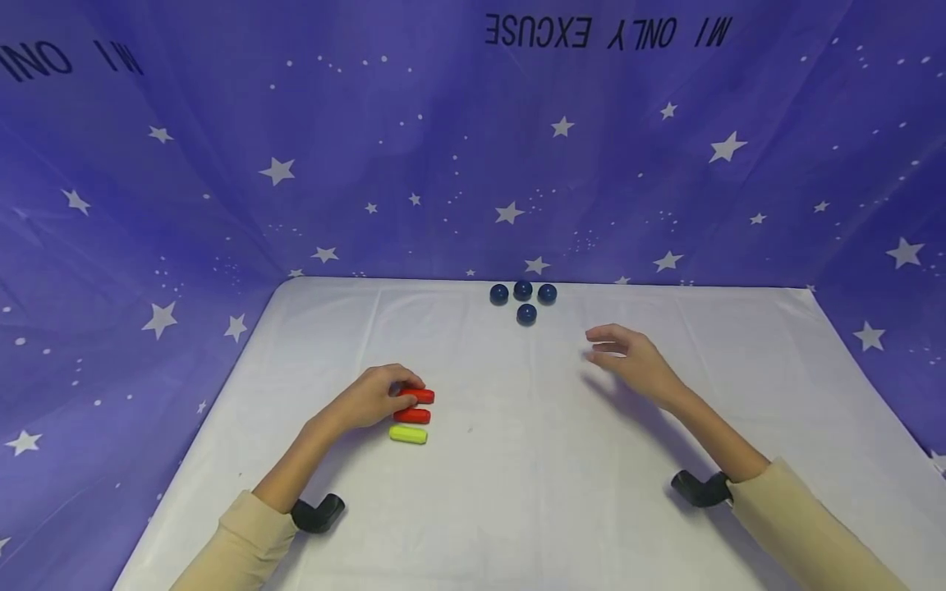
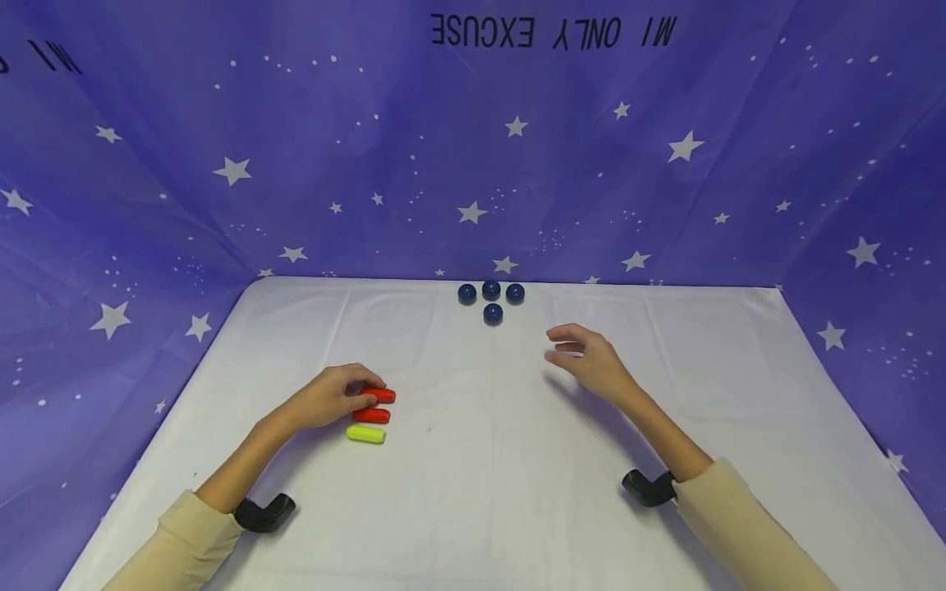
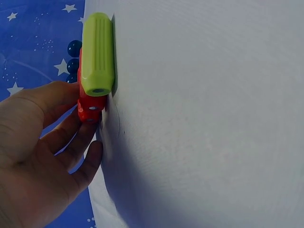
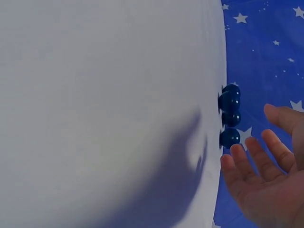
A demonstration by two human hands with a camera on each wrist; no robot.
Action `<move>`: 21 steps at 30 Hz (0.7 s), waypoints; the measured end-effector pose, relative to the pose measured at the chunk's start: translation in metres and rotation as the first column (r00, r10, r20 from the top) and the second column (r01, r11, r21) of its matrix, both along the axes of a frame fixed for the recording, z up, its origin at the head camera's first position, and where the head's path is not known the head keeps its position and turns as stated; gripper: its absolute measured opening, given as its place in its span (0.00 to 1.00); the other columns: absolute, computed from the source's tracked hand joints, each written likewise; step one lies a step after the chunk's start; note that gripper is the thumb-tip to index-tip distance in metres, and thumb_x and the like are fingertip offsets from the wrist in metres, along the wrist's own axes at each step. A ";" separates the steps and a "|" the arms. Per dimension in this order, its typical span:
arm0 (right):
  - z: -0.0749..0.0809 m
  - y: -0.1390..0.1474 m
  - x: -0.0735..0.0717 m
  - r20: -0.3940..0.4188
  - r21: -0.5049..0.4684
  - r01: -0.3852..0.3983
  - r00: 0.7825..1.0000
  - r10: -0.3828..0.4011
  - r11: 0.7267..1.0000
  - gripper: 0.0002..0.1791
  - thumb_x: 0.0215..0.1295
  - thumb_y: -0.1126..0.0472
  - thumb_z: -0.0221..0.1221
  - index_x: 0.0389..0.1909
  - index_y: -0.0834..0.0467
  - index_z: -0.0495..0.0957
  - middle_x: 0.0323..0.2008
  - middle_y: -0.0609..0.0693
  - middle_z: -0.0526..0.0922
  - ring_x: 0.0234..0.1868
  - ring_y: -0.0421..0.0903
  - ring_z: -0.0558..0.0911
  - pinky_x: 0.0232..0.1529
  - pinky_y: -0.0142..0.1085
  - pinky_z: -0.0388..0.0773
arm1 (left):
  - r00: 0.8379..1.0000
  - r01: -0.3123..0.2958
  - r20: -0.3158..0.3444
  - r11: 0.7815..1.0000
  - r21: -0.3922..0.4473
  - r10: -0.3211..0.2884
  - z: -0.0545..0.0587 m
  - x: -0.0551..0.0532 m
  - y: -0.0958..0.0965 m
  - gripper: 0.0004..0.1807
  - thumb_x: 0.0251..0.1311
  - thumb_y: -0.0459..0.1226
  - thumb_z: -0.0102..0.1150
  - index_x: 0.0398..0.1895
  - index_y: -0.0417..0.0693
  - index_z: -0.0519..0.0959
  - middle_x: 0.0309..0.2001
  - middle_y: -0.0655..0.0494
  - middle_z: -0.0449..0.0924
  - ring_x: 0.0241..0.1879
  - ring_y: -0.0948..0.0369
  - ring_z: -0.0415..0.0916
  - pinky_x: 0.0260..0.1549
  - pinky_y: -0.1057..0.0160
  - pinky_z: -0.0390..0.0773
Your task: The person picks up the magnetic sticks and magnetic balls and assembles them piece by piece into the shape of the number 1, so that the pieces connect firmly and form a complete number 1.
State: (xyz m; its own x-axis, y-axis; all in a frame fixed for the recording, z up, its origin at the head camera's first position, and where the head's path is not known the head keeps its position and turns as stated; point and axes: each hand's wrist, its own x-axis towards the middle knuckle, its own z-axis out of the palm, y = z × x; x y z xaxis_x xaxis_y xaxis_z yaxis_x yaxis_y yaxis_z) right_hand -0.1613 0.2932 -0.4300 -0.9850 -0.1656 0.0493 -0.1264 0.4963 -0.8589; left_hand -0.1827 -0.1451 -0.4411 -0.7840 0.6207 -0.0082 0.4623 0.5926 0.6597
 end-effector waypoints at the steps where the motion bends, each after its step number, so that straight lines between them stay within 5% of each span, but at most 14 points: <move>1: 0.000 -0.002 -0.003 0.007 -0.012 0.003 1.000 -0.003 1.000 0.22 0.68 0.63 0.63 0.59 0.70 0.74 0.59 0.65 0.77 0.59 0.61 0.78 0.55 0.36 0.76 | 1.000 0.003 -0.001 1.000 -0.001 -0.003 0.000 -0.001 0.000 0.10 0.62 0.31 0.65 0.46 0.42 0.84 0.41 0.56 0.82 0.38 0.59 0.72 0.38 0.59 0.74; 5: 0.001 -0.010 -0.015 0.031 -0.048 0.020 0.999 -0.019 0.999 0.23 0.68 0.63 0.63 0.59 0.70 0.74 0.59 0.66 0.76 0.59 0.60 0.78 0.52 0.30 0.75 | 1.000 0.009 -0.006 1.000 -0.007 -0.009 0.000 -0.002 0.002 0.10 0.62 0.31 0.65 0.46 0.42 0.84 0.41 0.56 0.82 0.37 0.59 0.72 0.38 0.59 0.73; 12: -0.006 -0.027 -0.035 0.075 -0.086 0.013 0.997 -0.007 0.996 0.25 0.68 0.62 0.63 0.62 0.70 0.72 0.63 0.65 0.74 0.60 0.61 0.77 0.59 0.49 0.74 | 1.000 0.005 0.000 1.000 -0.022 -0.005 0.001 -0.003 0.003 0.10 0.62 0.31 0.64 0.46 0.42 0.84 0.41 0.55 0.82 0.37 0.58 0.73 0.38 0.59 0.73; 21: -0.011 -0.044 -0.056 0.098 -0.080 0.039 0.995 -0.031 0.996 0.27 0.68 0.63 0.63 0.64 0.69 0.70 0.64 0.65 0.72 0.60 0.62 0.76 0.60 0.52 0.72 | 1.000 0.001 0.019 1.000 -0.014 0.000 0.001 -0.002 0.002 0.09 0.62 0.31 0.64 0.46 0.42 0.84 0.42 0.55 0.82 0.39 0.58 0.74 0.42 0.55 0.75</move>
